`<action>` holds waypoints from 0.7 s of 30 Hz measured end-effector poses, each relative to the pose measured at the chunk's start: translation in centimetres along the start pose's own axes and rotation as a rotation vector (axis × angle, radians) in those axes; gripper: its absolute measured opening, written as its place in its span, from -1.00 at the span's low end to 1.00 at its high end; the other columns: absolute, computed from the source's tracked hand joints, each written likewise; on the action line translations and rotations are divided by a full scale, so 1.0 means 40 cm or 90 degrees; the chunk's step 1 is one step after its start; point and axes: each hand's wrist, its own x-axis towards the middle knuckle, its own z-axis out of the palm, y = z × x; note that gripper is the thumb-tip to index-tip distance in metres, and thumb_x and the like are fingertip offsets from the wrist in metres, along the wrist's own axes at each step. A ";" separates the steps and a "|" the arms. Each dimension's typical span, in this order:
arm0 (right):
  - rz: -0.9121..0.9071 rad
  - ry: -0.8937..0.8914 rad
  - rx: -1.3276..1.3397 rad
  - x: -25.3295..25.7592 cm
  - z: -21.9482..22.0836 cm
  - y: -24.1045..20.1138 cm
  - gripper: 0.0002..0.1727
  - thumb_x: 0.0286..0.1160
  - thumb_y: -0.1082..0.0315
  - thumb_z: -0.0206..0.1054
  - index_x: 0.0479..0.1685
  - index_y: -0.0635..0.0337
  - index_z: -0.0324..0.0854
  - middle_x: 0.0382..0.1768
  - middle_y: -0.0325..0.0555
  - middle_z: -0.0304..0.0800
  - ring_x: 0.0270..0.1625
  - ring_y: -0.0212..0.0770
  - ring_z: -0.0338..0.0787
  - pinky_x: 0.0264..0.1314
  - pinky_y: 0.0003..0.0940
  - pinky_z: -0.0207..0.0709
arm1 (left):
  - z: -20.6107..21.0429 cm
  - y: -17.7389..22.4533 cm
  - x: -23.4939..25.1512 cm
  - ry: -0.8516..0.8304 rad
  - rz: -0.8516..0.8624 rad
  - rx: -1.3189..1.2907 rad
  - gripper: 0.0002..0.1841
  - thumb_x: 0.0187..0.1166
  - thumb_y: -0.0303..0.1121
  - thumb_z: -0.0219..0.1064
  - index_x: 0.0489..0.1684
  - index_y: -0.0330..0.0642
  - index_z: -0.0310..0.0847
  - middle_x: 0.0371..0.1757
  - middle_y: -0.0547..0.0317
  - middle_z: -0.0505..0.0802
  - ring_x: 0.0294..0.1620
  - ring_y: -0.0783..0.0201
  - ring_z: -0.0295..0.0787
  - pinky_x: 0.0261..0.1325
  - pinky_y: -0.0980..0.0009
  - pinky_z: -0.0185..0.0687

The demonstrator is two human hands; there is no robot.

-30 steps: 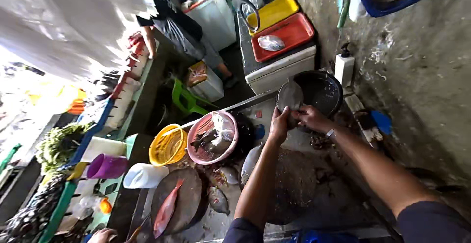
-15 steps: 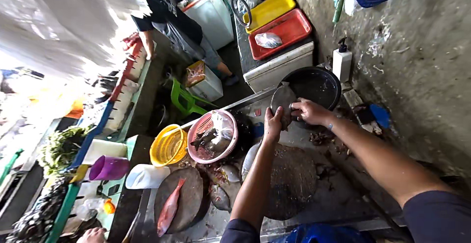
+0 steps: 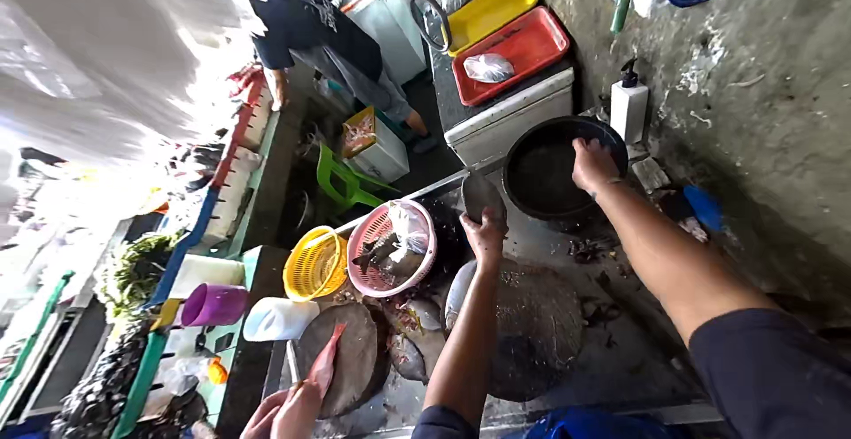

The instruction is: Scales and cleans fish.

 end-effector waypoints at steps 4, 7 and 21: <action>0.043 -0.133 0.230 0.022 0.137 -0.067 -0.53 0.44 0.35 0.46 0.31 0.40 0.66 0.27 0.44 0.72 0.34 0.38 0.72 0.37 0.43 0.53 | 0.081 -0.019 0.021 0.045 -0.177 -0.200 -0.37 0.77 -0.05 0.24 0.72 -0.08 0.10 0.32 -0.22 0.70 0.15 -0.07 0.73 0.09 -0.09 0.72; -0.102 -0.119 0.516 -0.073 0.106 -0.191 -0.69 0.70 0.39 0.23 0.28 0.37 0.63 0.12 0.24 0.77 -0.01 0.03 0.85 0.12 0.02 0.76 | 0.108 0.013 0.019 0.042 -0.251 -0.372 -0.51 0.80 -0.24 0.19 0.64 -0.19 0.24 0.26 -0.17 0.70 0.15 0.00 0.71 0.18 -0.01 0.70; -0.202 -0.098 0.418 -0.325 0.208 -0.201 -0.39 0.90 -0.09 -0.08 0.06 0.28 0.68 -0.17 0.26 0.78 -0.13 0.21 0.82 -0.02 0.28 0.68 | 0.013 0.146 0.012 0.053 -0.090 -0.434 -0.50 0.86 -0.17 0.11 0.70 -0.02 0.10 0.27 -0.09 0.68 0.15 0.08 0.73 0.17 0.05 0.72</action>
